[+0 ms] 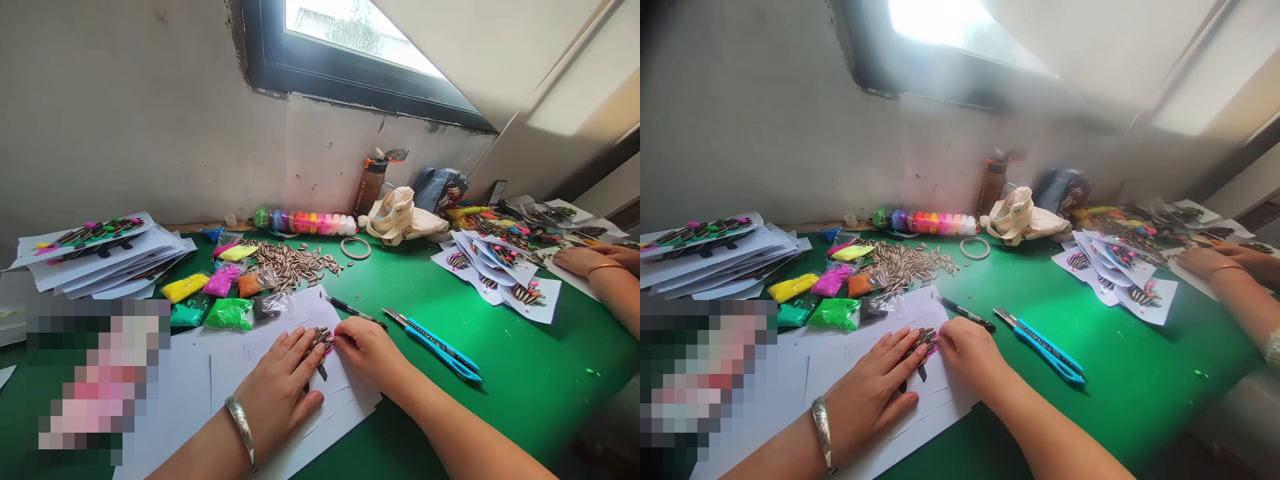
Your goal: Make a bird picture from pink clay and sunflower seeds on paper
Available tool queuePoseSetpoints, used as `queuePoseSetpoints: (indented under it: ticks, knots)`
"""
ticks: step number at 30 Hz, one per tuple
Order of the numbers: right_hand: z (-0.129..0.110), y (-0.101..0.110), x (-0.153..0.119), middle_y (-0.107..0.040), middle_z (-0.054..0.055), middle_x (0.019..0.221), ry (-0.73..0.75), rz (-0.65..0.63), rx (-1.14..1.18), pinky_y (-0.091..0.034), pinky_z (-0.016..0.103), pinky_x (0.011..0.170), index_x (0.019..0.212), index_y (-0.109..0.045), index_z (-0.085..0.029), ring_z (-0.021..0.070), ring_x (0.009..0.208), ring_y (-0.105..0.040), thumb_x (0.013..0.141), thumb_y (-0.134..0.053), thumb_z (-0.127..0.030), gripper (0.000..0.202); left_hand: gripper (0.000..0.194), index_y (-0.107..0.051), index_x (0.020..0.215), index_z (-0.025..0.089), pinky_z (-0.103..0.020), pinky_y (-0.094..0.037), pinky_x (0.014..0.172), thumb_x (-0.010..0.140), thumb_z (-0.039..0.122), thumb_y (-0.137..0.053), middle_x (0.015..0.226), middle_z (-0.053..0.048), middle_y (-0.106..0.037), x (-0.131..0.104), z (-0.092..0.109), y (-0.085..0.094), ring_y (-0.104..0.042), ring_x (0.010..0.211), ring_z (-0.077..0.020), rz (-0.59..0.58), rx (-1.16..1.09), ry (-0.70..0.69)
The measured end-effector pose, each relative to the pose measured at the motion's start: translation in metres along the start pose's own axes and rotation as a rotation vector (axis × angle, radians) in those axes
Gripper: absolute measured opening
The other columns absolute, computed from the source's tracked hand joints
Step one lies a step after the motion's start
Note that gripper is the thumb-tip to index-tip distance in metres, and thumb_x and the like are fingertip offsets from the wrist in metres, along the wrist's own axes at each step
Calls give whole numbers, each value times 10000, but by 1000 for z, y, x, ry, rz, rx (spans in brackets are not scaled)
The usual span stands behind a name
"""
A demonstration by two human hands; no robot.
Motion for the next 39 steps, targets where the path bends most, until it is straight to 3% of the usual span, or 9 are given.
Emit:
queuePoseSetpoints:
  ticks: [7,15,23,39]
  knots:
    - [0,6,-1,-619,3,760,-27,17,30,-396,252,656,798,-625,-197,146,726,-558,848,-549,-170,95,524,-440,1395,207,-519,-381,1066,895,323,-542,1466,-105,-404,1,1,2,-384,1336,-313,2,-8,2]
    - [-2,2,2,-598,11,792,18,-15,-37,-399,252,700,809,-624,-194,147,773,-554,873,-512,-101,159,540,-428,1405,210,-528,-375,1068,886,307,-545,1468,-102,-403,-2,-1,-1,-372,1341,-325,41,-25,1]
    - [-1,1,-3,-583,17,803,-10,43,-39,-410,261,701,832,-617,-196,152,765,-549,885,-511,-151,127,533,-444,1392,197,-528,-392,1055,884,316,-555,1460,-111,-411,0,0,2,-387,1333,-322,15,-7,1]
    - [-3,-9,0,-578,36,829,120,33,-99,-417,258,707,856,-589,-191,158,785,-541,876,-450,-82,178,499,-472,1369,178,-526,-422,1035,899,332,-535,1446,-120,-428,2,2,2,-411,1318,-320,-2,44,-13]
Point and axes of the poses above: each hand's wrist, its own x-axis towards the middle knuckle, its own y-axis out of the back of the hand, z = x × y, the point moved 6 cm from there along x, towards the middle knuckle
